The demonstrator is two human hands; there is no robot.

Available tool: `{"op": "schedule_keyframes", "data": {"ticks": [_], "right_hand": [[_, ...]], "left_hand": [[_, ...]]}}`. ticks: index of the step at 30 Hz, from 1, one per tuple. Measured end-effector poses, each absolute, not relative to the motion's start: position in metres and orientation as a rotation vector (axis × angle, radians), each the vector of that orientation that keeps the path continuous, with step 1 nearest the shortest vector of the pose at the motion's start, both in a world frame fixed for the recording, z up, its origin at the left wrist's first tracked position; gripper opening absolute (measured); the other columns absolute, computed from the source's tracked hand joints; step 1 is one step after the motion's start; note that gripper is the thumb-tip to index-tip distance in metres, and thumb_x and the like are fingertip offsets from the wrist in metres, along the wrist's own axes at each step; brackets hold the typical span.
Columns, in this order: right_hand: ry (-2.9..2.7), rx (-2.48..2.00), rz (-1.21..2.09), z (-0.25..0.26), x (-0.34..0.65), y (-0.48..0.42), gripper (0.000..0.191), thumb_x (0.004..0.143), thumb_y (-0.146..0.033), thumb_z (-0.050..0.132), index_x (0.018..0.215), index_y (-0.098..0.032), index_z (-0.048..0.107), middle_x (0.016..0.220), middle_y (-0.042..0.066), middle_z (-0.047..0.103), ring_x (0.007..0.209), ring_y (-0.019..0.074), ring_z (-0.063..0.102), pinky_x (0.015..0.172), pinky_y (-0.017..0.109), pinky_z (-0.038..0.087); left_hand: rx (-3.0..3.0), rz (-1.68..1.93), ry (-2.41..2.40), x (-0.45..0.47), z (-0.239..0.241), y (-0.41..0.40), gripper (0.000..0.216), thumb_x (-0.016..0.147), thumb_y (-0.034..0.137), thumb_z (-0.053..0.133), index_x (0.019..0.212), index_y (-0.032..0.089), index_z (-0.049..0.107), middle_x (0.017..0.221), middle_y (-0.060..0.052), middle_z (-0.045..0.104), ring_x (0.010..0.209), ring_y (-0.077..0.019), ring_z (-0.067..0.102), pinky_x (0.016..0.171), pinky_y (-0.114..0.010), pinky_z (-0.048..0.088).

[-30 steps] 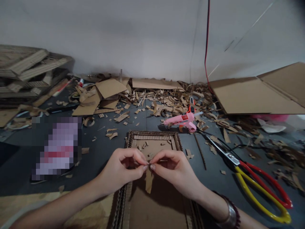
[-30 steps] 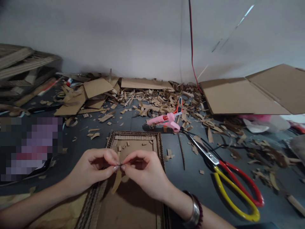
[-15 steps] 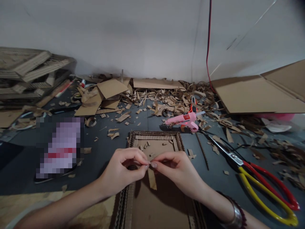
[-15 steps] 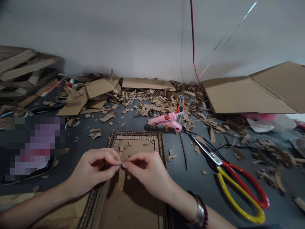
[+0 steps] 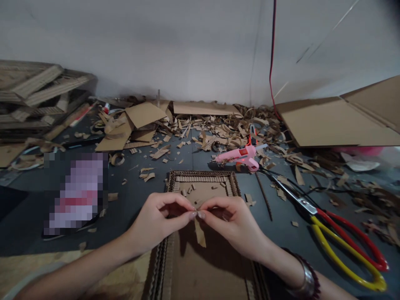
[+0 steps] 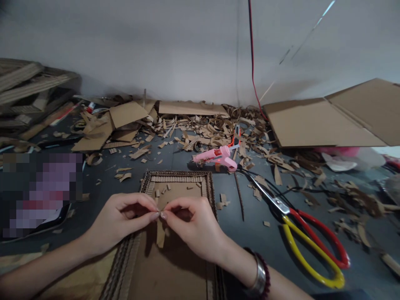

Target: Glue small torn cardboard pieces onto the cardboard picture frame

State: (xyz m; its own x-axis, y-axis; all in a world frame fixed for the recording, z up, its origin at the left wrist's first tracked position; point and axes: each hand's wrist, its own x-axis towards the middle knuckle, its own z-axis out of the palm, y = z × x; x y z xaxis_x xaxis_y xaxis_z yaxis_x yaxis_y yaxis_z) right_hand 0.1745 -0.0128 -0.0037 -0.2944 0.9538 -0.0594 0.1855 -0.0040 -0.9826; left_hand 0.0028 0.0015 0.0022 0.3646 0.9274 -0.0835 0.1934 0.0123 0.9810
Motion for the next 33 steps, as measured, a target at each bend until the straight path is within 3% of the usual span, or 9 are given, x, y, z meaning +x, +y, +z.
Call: {"op": "schedule_keyframes", "data": {"ticks": [7,18,33], "right_hand": [[-1.749,-1.215,1.193,-0.0003,0.1760,-0.0147,0.019,0.080,-0.026,0.052,0.072,-0.016,0.066,0.062,0.002,0.063,0.054,0.0109,0.052,0.049,0.020,0.040],[-1.874,-1.227,1.040,-0.0005,0.1770,-0.0159,0.019,0.082,-0.022,0.049,0.074,-0.016,0.065,0.064,0.003,0.064,0.056,0.0116,0.054,0.049,0.020,0.039],[-1.602,-1.215,1.552,-0.0050,0.1770,-0.0106,0.018,0.081,-0.031,0.050,0.072,-0.017,0.057,0.061,-0.001,0.055,0.058,0.0105,0.051,0.054,0.021,0.041]], "left_hand": [[1.472,0.798,1.078,0.0060,0.0042,0.0009,0.006,0.067,0.016,0.063,0.072,0.013,0.066,0.067,-0.003,0.068,0.060,-0.0125,0.063,0.059,-0.019,0.053],[1.820,0.794,1.158,0.0046,0.0017,-0.0009,0.009,0.071,0.017,0.062,0.068,0.015,0.070,0.057,-0.001,0.068,0.049,-0.0114,0.060,0.046,-0.016,0.046],[2.051,0.827,1.075,0.0020,-0.0002,-0.0025,0.011,0.075,0.013,0.056,0.072,0.016,0.066,0.065,-0.001,0.068,0.056,-0.0108,0.060,0.054,-0.017,0.046]]}}
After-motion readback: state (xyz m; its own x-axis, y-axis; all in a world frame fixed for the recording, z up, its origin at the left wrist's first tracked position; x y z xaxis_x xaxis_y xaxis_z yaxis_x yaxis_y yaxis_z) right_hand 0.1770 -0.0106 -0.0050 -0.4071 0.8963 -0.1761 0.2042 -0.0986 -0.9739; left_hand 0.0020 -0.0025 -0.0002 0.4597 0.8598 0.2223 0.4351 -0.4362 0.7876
